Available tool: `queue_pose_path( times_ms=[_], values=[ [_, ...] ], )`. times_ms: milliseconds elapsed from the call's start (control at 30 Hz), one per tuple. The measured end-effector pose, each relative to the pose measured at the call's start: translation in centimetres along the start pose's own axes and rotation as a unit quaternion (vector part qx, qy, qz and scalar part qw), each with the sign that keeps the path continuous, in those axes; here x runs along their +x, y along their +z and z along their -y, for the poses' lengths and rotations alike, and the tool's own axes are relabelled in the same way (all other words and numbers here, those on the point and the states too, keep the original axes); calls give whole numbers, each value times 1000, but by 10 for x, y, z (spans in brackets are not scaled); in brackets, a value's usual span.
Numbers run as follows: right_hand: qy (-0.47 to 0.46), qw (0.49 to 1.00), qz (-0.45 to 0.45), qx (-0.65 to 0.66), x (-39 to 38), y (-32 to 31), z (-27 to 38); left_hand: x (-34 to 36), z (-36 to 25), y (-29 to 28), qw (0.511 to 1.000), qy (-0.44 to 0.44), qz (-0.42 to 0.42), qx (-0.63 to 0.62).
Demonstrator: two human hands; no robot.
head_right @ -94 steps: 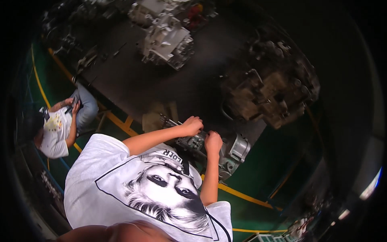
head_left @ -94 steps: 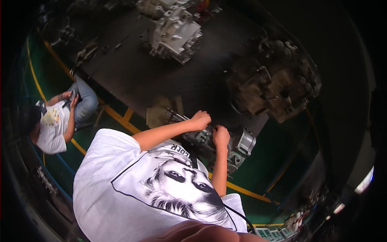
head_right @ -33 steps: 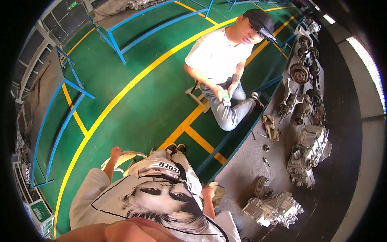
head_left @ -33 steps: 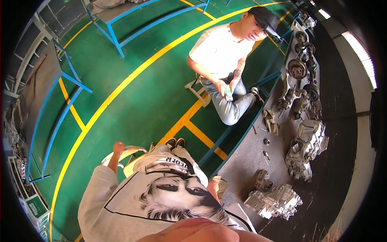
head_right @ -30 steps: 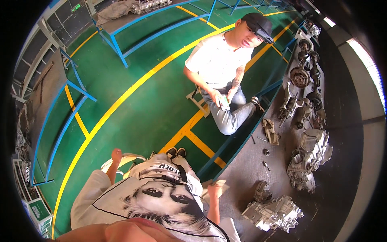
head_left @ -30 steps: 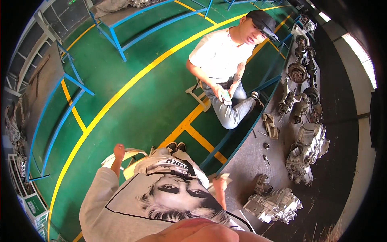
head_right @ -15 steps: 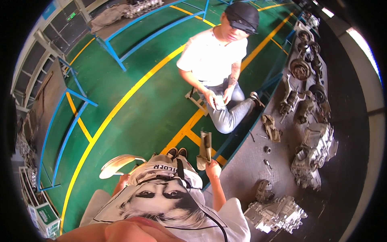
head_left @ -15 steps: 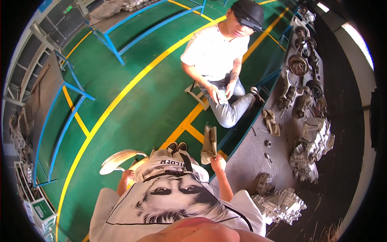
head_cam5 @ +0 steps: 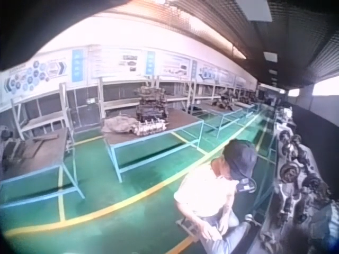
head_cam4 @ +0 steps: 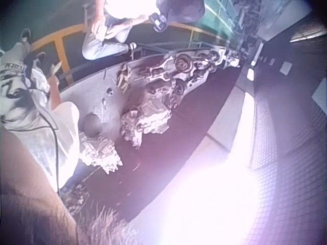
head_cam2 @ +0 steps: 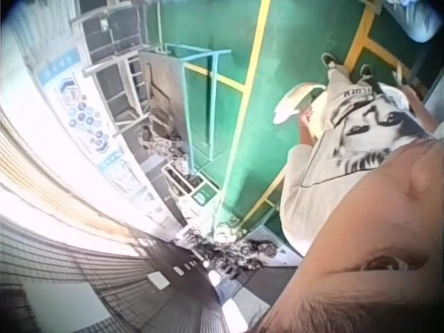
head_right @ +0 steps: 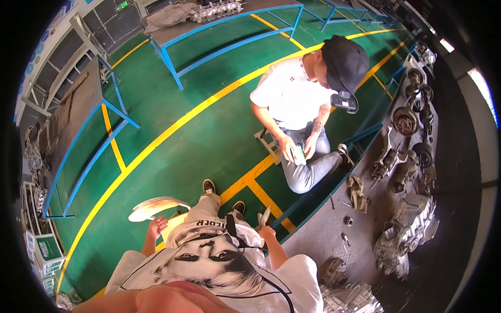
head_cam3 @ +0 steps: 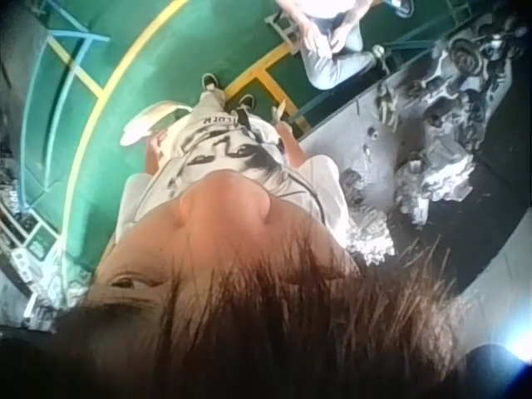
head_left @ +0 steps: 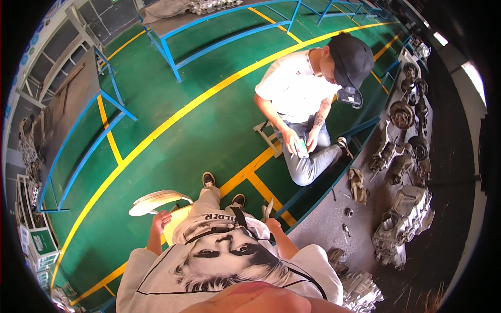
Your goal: The person cleans the internal gears of a partially disassembled transmission housing with a cloth before lifting the housing and placing a few small metal pins and a gear component back into the assembly.
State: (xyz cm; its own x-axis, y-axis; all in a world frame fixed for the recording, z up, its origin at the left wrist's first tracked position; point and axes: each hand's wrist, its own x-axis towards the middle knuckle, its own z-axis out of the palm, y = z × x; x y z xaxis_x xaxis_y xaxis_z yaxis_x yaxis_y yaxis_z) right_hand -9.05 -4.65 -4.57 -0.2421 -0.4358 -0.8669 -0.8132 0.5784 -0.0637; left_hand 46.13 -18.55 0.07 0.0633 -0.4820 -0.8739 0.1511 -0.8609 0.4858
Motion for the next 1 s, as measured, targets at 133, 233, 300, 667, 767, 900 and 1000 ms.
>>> queue_pose_path(
  times_ms=[133, 233, 300, 667, 767, 900, 1000],
  values=[
    [-27, 998, -40, -28, -6, -40, 13, 60, 29, -62, 931, -12, -78, -357],
    [-75, 993, -89, -12, -23, -83, 29, 86, 48, -92, 866, 8, -129, -483],
    [-52, 992, -113, 6, -24, -95, 24, 101, 42, -82, 831, -33, -177, -526],
    [-93, 979, -180, -36, -44, -211, 120, 192, -5, -54, 704, -100, -229, -664],
    [-155, 974, -161, -40, -29, -236, 173, 194, -1, -71, 684, -92, -246, -681],
    [-182, 969, -163, -21, -37, -258, 250, 208, 2, -71, 682, -79, -252, -682],
    [-222, 958, -180, -1, -33, -272, 282, 215, 8, -74, 675, -65, -258, -688]
  ],
)
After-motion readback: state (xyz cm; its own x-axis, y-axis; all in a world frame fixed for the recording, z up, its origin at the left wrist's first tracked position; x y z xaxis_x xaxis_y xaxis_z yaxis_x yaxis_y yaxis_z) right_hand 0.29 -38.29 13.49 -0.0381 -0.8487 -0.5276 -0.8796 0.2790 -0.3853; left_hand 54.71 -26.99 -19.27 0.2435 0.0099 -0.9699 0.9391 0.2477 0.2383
